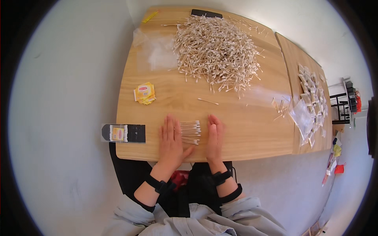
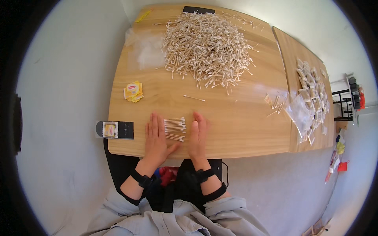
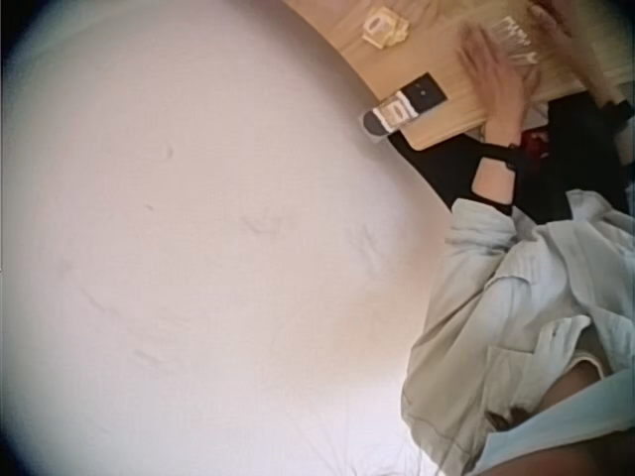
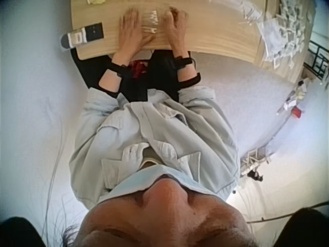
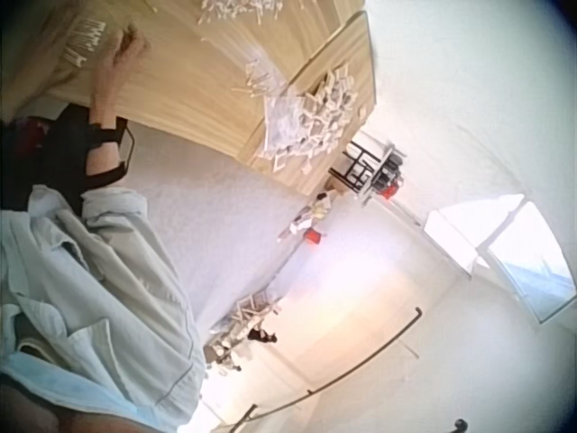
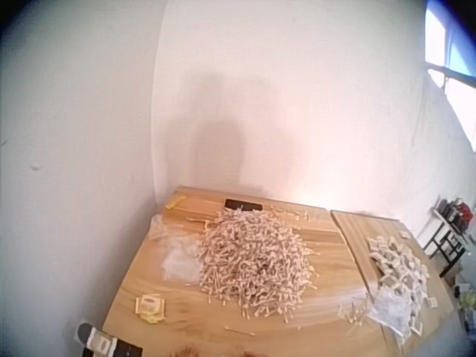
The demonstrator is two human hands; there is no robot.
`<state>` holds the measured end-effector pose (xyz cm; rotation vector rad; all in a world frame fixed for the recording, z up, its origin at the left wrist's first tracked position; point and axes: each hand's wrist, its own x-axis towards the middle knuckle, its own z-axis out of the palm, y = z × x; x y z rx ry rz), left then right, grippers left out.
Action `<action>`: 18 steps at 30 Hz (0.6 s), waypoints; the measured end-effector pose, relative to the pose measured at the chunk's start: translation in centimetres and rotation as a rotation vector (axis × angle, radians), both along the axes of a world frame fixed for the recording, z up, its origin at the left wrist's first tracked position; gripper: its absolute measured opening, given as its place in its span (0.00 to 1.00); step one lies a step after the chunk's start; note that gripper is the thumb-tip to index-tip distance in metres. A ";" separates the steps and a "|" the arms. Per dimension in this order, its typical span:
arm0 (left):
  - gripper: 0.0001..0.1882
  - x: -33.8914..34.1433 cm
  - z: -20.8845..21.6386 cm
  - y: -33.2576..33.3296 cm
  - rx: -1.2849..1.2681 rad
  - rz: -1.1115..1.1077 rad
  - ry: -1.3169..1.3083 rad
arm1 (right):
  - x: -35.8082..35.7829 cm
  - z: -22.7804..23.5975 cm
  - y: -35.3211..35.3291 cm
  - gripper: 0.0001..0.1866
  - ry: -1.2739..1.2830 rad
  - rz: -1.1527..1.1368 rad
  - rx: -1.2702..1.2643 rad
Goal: Manually organizing cotton swabs into small plastic bags.
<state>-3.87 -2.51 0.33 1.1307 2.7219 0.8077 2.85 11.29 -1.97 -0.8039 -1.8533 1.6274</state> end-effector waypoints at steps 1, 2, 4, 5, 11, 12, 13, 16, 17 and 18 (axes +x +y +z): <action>0.50 0.0 -0.3 -0.1 -0.040 -0.008 0.010 | -0.3 -0.3 -0.4 0.22 0.014 0.006 0.017; 0.49 0.1 -0.9 -0.1 -0.079 -0.015 0.020 | -0.5 -0.5 -0.6 0.24 0.052 0.018 -0.030; 0.47 0.0 -1.1 0.0 -0.127 -0.023 0.015 | -1.1 -0.6 -0.7 0.26 0.128 0.049 -0.120; 0.46 -0.1 -1.1 0.0 -0.136 -0.027 0.000 | -1.3 -0.8 -0.7 0.27 0.145 0.061 -0.147; 0.45 0.4 -0.3 0.4 -0.107 -0.002 -0.033 | -1.5 -1.1 -0.3 0.29 0.204 0.118 -0.197; 0.45 0.5 -0.5 0.2 -0.091 0.006 -0.034 | -1.6 -0.8 -0.7 0.29 0.176 0.164 -0.172; 0.45 0.7 -0.7 0.2 -0.119 -0.002 -0.023 | -1.8 -0.4 -1.1 0.29 0.149 0.211 -0.146; 0.46 0.9 -0.8 0.7 -0.170 -0.032 0.011 | -2.3 0.7 -1.9 0.30 0.072 0.346 -0.054; 0.46 0.8 -0.6 0.8 -0.175 -0.039 0.018 | -2.3 0.2 -1.9 0.30 0.115 0.302 -0.148; 0.46 0.8 -0.5 0.7 -0.181 -0.043 0.027 | -2.5 -0.3 -1.9 0.30 0.161 0.261 -0.242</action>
